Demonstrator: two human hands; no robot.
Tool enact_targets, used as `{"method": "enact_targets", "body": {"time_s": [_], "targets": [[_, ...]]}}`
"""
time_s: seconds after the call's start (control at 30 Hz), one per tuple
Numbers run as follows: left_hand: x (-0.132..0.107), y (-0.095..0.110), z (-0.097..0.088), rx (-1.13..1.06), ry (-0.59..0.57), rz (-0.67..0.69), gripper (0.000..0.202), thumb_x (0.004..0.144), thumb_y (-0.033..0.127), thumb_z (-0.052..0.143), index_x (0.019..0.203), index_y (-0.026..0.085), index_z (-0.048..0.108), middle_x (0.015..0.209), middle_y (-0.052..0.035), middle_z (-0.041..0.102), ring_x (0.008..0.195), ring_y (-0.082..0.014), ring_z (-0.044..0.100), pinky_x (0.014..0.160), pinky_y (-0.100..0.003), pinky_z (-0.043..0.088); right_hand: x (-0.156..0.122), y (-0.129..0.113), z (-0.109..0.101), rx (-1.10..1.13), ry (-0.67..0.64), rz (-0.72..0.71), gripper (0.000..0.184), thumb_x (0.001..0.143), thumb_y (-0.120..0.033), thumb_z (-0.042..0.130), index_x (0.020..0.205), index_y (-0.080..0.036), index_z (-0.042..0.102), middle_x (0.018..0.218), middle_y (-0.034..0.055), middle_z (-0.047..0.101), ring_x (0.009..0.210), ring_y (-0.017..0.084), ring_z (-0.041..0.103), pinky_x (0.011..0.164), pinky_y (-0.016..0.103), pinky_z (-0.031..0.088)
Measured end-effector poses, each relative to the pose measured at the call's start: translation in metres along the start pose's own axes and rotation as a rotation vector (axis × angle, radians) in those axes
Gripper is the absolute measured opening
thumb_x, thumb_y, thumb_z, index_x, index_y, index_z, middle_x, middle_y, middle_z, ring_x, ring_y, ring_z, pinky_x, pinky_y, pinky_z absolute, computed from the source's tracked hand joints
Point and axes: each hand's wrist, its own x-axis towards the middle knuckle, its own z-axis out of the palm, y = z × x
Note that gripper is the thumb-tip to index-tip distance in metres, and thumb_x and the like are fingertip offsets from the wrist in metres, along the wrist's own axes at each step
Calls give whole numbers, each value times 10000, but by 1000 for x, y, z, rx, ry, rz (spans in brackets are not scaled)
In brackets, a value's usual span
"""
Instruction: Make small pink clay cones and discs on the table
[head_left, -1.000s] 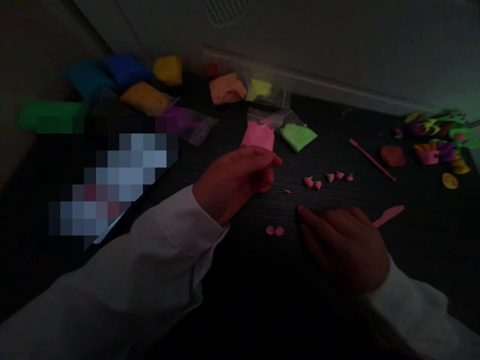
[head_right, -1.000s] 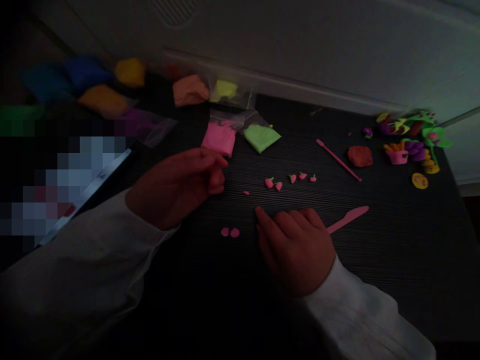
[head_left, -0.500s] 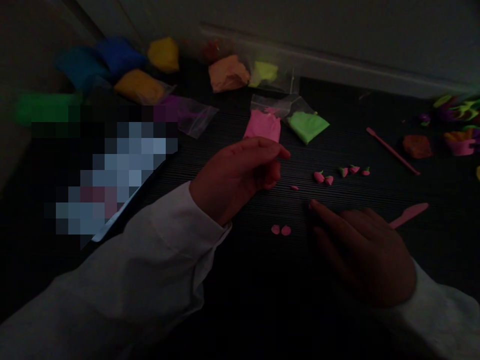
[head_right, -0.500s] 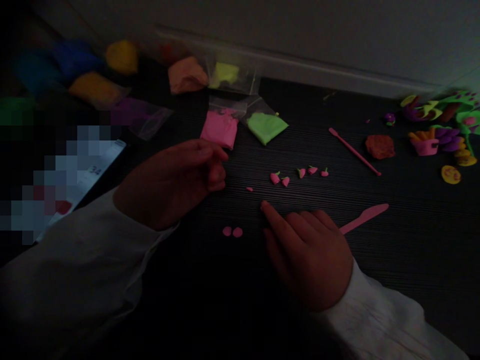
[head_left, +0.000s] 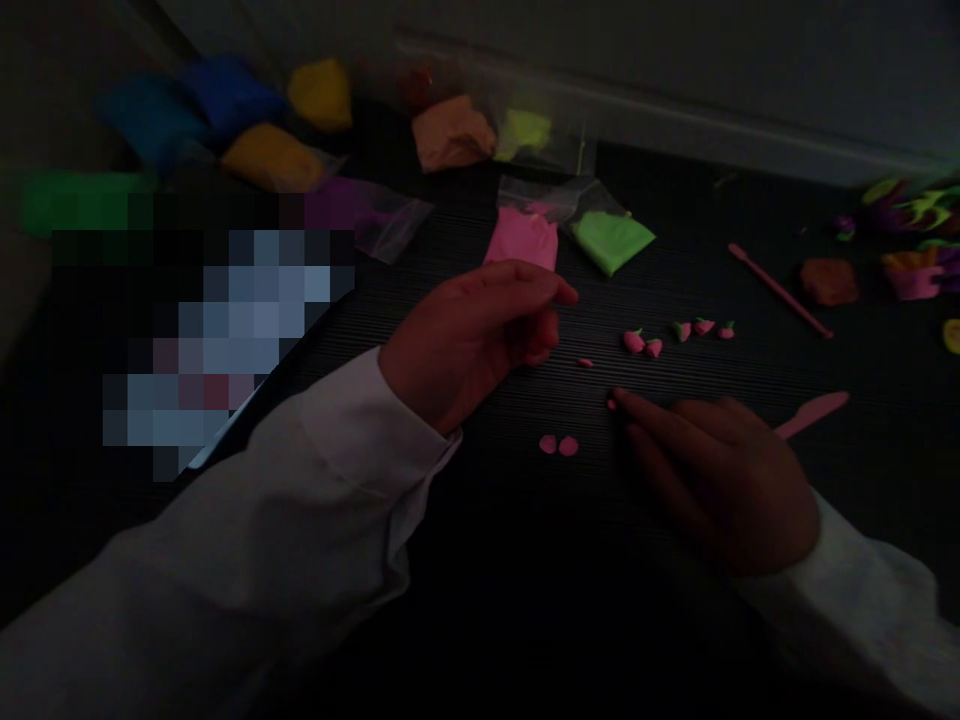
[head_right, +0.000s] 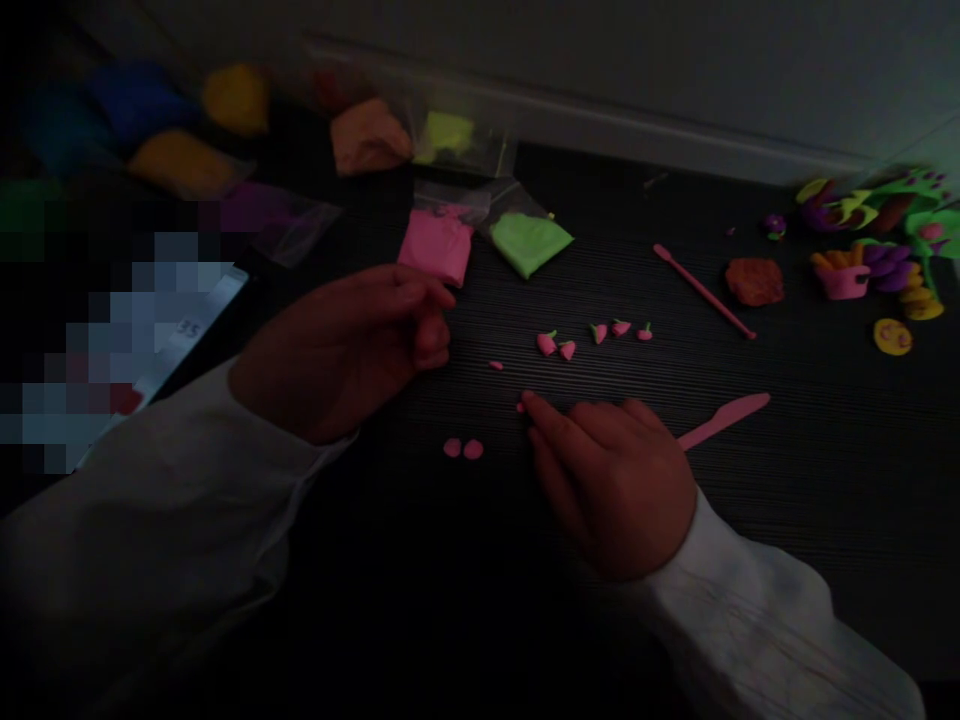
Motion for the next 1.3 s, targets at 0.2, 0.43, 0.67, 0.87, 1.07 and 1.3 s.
{"method": "enact_targets", "body": {"time_s": [0.2,0.43,0.67,0.87,1.07,1.3], "targets": [[0,0,0,2,17,7,139,731,197,422,724,113,532,548,12,471,502,-55,461,491,-186,361,-3,-2,-1,-6,25,-14,361,764,-249,435,1118,-185,461,640,19,504,573,117,423,562,267,327],[-1,1,1,-11,29,-20,141,737,188,414,724,113,533,541,19,459,507,-54,469,502,-187,363,-4,-5,-1,-41,38,-64,385,752,-240,453,1129,-163,454,610,16,490,568,120,415,556,265,328],[-1,0,-1,-20,-25,5,141,738,168,409,760,102,532,563,6,470,524,-63,469,517,-202,360,-4,-8,1,-109,27,-101,382,751,-241,455,1120,-142,463,543,-8,503,507,106,419,580,277,325],[0,0,-1,-20,-14,4,143,738,169,407,726,103,534,540,13,473,499,-56,468,496,-191,355,-4,-9,1,-150,14,-106,388,750,-251,453,1124,-146,458,586,2,562,515,106,463,590,272,325],[0,1,0,11,11,-14,146,736,192,420,739,109,539,533,10,496,498,-58,472,499,-191,363,-3,-10,0,-167,19,-97,376,751,-253,446,1110,-144,470,604,5,590,509,106,481,593,270,327],[0,1,0,10,30,-21,139,733,194,426,719,117,540,536,9,486,511,-67,481,505,-208,354,-2,-12,-1,-175,15,-82,359,748,-235,434,1088,-138,491,505,-17,560,445,95,451,569,263,315]]}}
